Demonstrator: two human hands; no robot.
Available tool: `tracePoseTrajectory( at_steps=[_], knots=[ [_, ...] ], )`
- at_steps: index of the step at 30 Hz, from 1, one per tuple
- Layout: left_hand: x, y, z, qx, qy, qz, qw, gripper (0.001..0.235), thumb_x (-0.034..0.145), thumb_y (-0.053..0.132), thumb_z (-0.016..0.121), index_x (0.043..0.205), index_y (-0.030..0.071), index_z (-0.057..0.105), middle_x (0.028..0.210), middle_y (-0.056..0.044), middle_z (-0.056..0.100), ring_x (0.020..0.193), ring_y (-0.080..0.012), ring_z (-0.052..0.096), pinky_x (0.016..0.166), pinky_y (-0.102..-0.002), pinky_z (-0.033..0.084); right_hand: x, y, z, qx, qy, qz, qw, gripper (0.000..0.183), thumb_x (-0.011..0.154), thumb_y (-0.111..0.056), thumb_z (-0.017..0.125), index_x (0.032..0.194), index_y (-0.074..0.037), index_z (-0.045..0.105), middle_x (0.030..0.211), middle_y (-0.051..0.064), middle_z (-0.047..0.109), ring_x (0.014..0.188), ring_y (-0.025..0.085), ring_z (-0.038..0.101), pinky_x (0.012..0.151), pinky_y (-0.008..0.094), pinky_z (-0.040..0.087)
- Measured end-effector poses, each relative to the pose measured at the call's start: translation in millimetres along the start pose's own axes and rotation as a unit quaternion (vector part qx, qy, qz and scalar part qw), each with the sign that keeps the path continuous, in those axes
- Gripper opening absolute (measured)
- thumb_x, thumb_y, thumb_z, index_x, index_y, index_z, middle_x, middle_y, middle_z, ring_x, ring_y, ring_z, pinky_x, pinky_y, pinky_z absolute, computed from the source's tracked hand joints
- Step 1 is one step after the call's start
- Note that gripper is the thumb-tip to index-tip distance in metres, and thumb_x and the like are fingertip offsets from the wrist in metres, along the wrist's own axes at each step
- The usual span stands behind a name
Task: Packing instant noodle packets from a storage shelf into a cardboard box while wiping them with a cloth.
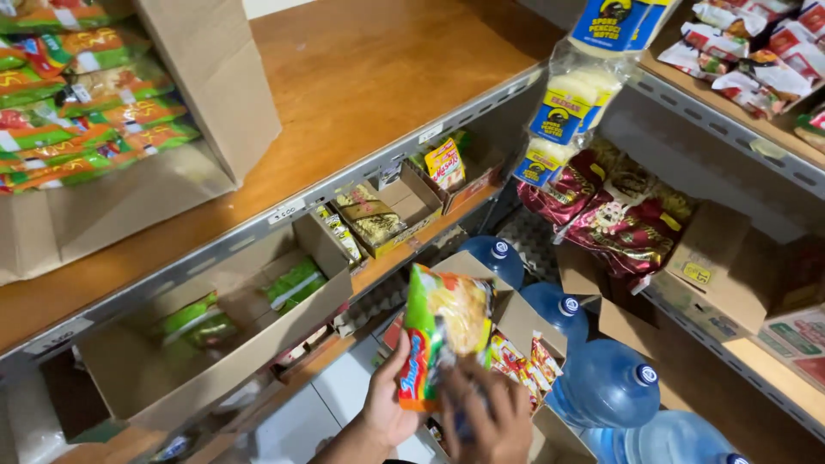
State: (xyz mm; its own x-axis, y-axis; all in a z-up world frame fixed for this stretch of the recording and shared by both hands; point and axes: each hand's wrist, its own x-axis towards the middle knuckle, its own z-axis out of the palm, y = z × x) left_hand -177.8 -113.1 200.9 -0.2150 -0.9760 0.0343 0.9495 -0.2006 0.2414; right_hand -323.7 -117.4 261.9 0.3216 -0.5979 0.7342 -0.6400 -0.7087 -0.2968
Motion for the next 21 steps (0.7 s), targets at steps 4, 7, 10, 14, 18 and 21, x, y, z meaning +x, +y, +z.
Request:
tracePoseTrajectory(
  at_steps=[4,7,10,14,18,21],
  knots=[
    [11.8,-7.3,18.1,-0.055,-0.019,0.019,0.998,0.066,0.105,0.053,0.042,0.156,0.011,0.037,0.151,-0.016,0.051,0.137,-0.0332,0.048,0.114,-0.054,0.039,-30.2,27.0,-2.7,-0.013,0.028,0.059,0.998,0.042,0.063,-0.012,0.084,0.105,-0.017,0.078,0.105,0.005,0.072,0.093,0.023,0.065,0.082,0.036,0.052],
    [17.5,-18.8,21.8,-0.106,-0.020,0.000,0.994,0.066,0.102,0.053,0.040,0.154,0.012,0.039,0.150,-0.012,0.053,0.138,-0.0294,0.048,0.116,-0.053,0.037,-18.0,32.1,-19.3,-0.036,0.081,0.143,0.986,0.035,0.076,-0.005,0.083,0.109,-0.015,0.077,0.111,0.003,0.073,0.097,0.020,0.064,0.088,0.033,0.052],
    [22.2,-24.7,12.0,-0.091,0.019,0.000,0.996,0.067,0.101,0.052,0.041,0.154,0.011,0.039,0.150,-0.011,0.054,0.138,-0.0279,0.050,0.117,-0.052,0.037,-20.3,32.5,-19.1,-0.053,0.056,0.094,0.993,0.037,0.071,-0.008,0.083,0.107,-0.013,0.077,0.108,0.004,0.072,0.095,0.022,0.066,0.085,0.035,0.051],
    [16.4,-30.5,-7.4,0.039,-0.006,-0.004,0.999,0.070,0.105,0.054,0.043,0.159,0.011,0.032,0.148,-0.015,0.052,0.135,-0.0321,0.050,0.112,-0.051,0.040,-19.1,23.7,-12.5,-0.026,0.002,-0.010,1.000,0.037,0.064,-0.013,0.085,0.099,-0.017,0.078,0.103,0.006,0.074,0.087,0.025,0.065,0.080,0.036,0.053],
    [5.1,-37.9,14.9,0.150,-0.050,-0.042,0.986,0.073,0.104,0.048,0.046,0.164,0.017,0.017,0.156,-0.011,0.042,0.142,-0.0272,0.045,0.115,-0.046,0.041,28.5,16.4,-43.2,-0.059,0.045,0.071,0.995,0.026,0.075,-0.012,0.083,0.100,-0.014,0.078,0.108,0.006,0.073,0.095,0.024,0.065,0.084,0.036,0.052],
    [5.5,-39.1,18.1,0.199,-0.081,-0.040,0.976,0.077,0.104,0.047,0.045,0.166,0.017,0.011,0.166,-0.009,0.034,0.151,-0.0240,0.040,0.122,-0.043,0.038,51.4,31.4,-52.5,-0.080,0.066,0.127,0.986,0.024,0.080,-0.009,0.080,0.104,-0.012,0.078,0.112,0.007,0.073,0.097,0.025,0.065,0.087,0.037,0.052]
  ],
)
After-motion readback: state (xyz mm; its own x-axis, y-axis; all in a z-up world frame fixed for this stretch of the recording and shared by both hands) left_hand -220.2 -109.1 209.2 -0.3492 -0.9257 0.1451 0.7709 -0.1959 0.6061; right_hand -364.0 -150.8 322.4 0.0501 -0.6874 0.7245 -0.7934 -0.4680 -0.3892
